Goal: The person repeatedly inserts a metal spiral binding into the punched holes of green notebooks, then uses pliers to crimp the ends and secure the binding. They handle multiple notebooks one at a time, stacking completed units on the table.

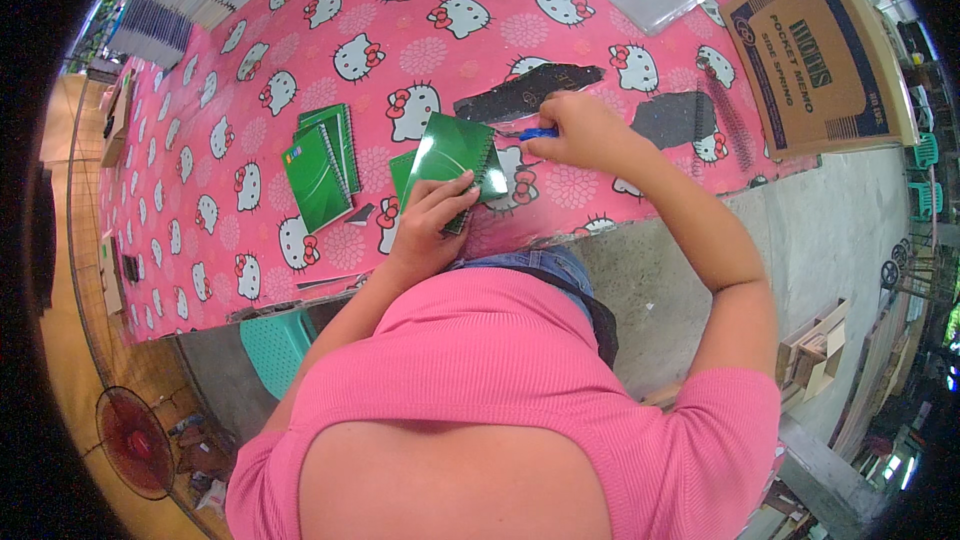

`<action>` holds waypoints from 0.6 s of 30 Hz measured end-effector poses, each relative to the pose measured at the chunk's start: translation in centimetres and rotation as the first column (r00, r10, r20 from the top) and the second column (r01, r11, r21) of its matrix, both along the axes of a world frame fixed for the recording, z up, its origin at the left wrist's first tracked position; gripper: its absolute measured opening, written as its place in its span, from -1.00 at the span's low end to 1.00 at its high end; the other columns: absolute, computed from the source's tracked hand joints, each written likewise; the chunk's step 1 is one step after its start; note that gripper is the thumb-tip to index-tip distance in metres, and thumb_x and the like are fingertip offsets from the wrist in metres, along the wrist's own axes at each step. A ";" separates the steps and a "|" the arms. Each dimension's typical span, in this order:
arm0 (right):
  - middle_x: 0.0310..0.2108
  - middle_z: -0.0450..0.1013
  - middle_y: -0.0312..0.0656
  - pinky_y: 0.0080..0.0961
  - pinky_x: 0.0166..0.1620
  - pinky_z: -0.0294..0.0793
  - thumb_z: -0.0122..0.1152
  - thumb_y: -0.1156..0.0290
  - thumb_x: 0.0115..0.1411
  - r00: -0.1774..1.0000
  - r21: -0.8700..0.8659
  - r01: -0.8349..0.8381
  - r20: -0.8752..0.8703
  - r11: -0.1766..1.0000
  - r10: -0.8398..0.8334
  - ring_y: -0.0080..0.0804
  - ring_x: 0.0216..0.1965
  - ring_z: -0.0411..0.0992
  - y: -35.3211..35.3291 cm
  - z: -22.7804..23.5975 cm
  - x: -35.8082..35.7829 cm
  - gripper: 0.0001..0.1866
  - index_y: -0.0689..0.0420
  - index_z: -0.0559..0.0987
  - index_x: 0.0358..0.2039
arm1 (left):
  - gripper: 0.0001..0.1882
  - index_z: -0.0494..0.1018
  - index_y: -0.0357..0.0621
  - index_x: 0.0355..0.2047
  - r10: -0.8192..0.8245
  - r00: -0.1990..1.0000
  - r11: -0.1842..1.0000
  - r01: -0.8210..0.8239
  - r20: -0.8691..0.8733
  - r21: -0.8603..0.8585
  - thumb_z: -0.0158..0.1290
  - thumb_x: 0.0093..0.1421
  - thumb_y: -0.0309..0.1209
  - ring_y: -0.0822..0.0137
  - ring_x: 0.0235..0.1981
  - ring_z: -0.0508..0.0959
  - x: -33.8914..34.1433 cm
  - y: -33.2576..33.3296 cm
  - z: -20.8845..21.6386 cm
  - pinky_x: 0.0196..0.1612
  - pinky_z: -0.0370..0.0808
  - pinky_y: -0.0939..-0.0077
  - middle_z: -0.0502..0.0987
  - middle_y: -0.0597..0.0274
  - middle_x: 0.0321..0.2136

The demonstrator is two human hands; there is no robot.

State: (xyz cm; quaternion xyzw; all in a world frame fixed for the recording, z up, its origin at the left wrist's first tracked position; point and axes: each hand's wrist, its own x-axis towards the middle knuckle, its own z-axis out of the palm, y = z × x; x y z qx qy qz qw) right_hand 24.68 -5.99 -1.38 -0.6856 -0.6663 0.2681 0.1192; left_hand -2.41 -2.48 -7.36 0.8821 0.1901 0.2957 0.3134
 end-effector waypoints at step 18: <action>-0.06 0.38 -0.02 -0.25 -0.02 0.39 0.34 0.38 0.01 0.996 0.351 0.058 0.036 0.935 -0.076 0.00 -0.02 0.37 -0.6 -2.8 0.0 -0.65 0.23 0.46 -0.23 | -0.67 0.35 -0.30 0.04 0.815 0.476 0.534 -0.396 0.330 -0.747 0.02 0.27 -0.52 0.34 -0.09 0.46 -9.0 4.0 4.0 0.02 0.40 0.45 0.44 0.12 -0.06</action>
